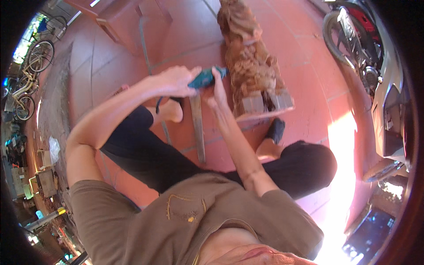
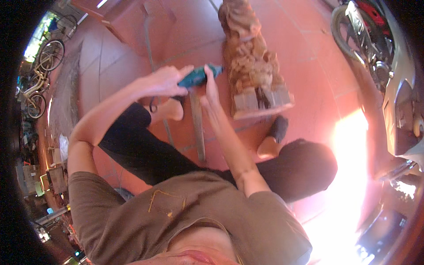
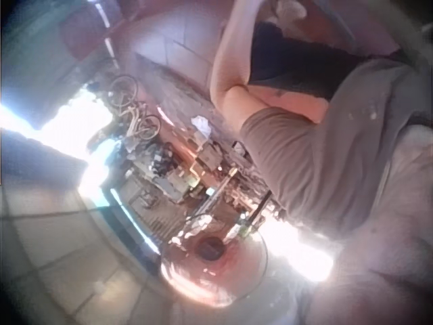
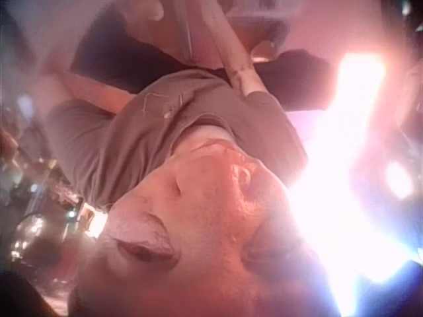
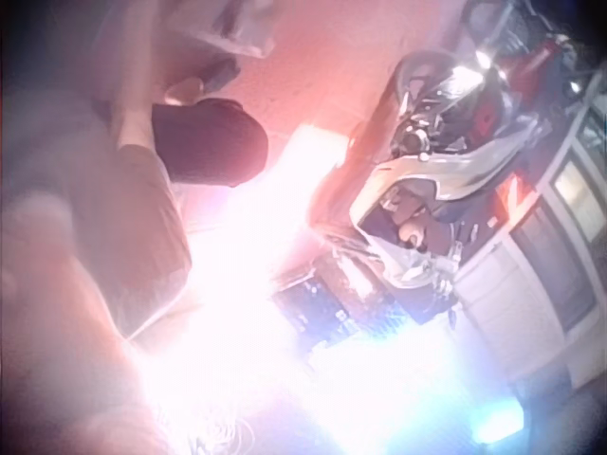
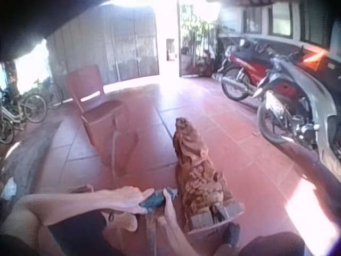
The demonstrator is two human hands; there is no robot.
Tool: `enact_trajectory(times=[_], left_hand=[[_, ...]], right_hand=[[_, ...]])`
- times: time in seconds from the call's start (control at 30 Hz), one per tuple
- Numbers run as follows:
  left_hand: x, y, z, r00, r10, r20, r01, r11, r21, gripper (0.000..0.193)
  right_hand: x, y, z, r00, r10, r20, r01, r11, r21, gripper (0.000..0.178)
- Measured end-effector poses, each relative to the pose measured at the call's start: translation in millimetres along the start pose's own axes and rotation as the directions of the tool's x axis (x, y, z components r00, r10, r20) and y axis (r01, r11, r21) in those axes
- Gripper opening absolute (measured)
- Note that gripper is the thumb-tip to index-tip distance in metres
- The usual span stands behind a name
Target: The person sits on the floor and uses a handheld rotary tool to carve details into a wooden sculpture. They hold the tool with both hands and carefully guide it along the surface of the wood, creating fine grooves and textures.
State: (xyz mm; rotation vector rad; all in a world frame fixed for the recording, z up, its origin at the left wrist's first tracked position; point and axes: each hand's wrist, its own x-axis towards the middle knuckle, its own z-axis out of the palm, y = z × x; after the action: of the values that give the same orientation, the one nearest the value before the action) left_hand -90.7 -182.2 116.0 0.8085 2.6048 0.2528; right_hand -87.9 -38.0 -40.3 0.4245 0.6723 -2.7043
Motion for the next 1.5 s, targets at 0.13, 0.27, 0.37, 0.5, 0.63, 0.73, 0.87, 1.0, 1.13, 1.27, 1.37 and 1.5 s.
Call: enact_trajectory(times=[0.13, 0.27, 0.37, 0.5, 0.63, 0.73, 0.87, 1.0, 1.13, 1.27, 1.37, 1.5], left_hand=[[-6, -1, 1, 0.999, -0.045, 0.021, 0.044, 0.997, 0.065, 0.086], [-8, -1, 8, 0.983, 0.011, -0.183, -0.008, 1.0, 0.016, 0.088], [-12, 15, 0, 0.939, 0.032, -0.344, -0.033, 0.999, 0.002, 0.084], [-3, 53, -17, 0.914, 0.014, -0.405, -0.054, 0.995, -0.088, 0.076], [1, 69, -21, 0.863, 0.109, -0.493, -0.129, 0.992, -0.008, 0.07], [-1, 77, -33, 0.872, 0.143, -0.467, -0.182, 0.983, -0.039, 0.072], [-3, 89, -47, 0.922, 0.114, -0.369, -0.213, 0.947, -0.241, 0.085], [1, 99, -43, 0.956, 0.129, -0.262, -0.248, 0.833, -0.495, 0.097], [11, 96, -40, 0.968, 0.148, -0.201, -0.236, 0.81, -0.538, 0.099], [21, 79, -44, 0.961, 0.234, -0.148, -0.277, 0.803, -0.528, 0.101], [26, 72, -50, 0.958, 0.273, -0.085, -0.277, 0.808, -0.52, 0.101], [34, 58, -46, 0.942, 0.329, -0.072, -0.32, 0.81, -0.491, 0.099]], right_hand=[[-9, -2, 10, 0.999, 0.032, 0.017, -0.032, 0.999, -0.017, 0.045], [-10, -22, 27, 0.994, -0.107, -0.032, 0.103, 0.987, -0.12, 0.044], [-30, -31, 60, 0.97, -0.242, -0.038, 0.235, 0.963, -0.133, 0.045], [-48, -42, 78, 0.908, -0.419, -0.004, 0.416, 0.901, -0.124, 0.042], [-61, -61, 84, 0.906, -0.423, 0.033, 0.423, 0.906, -0.009, 0.046], [-71, -73, 89, 0.89, -0.424, 0.166, 0.413, 0.905, 0.099, 0.048], [-88, -85, 97, 0.87, -0.456, 0.188, 0.445, 0.89, 0.1, 0.046], [-84, -85, 86, 0.866, -0.499, 0.026, 0.499, 0.867, 0.014, 0.044], [-70, -89, 70, 0.864, -0.504, 0.0, 0.504, 0.864, -0.013, 0.043], [-82, -85, 85, 0.859, -0.506, -0.079, 0.504, 0.863, -0.041, 0.047], [-79, -81, 78, 0.878, -0.468, -0.097, 0.469, 0.883, -0.013, 0.05], [-68, -74, 67, 0.895, -0.44, -0.077, 0.442, 0.897, 0.014, 0.055]])
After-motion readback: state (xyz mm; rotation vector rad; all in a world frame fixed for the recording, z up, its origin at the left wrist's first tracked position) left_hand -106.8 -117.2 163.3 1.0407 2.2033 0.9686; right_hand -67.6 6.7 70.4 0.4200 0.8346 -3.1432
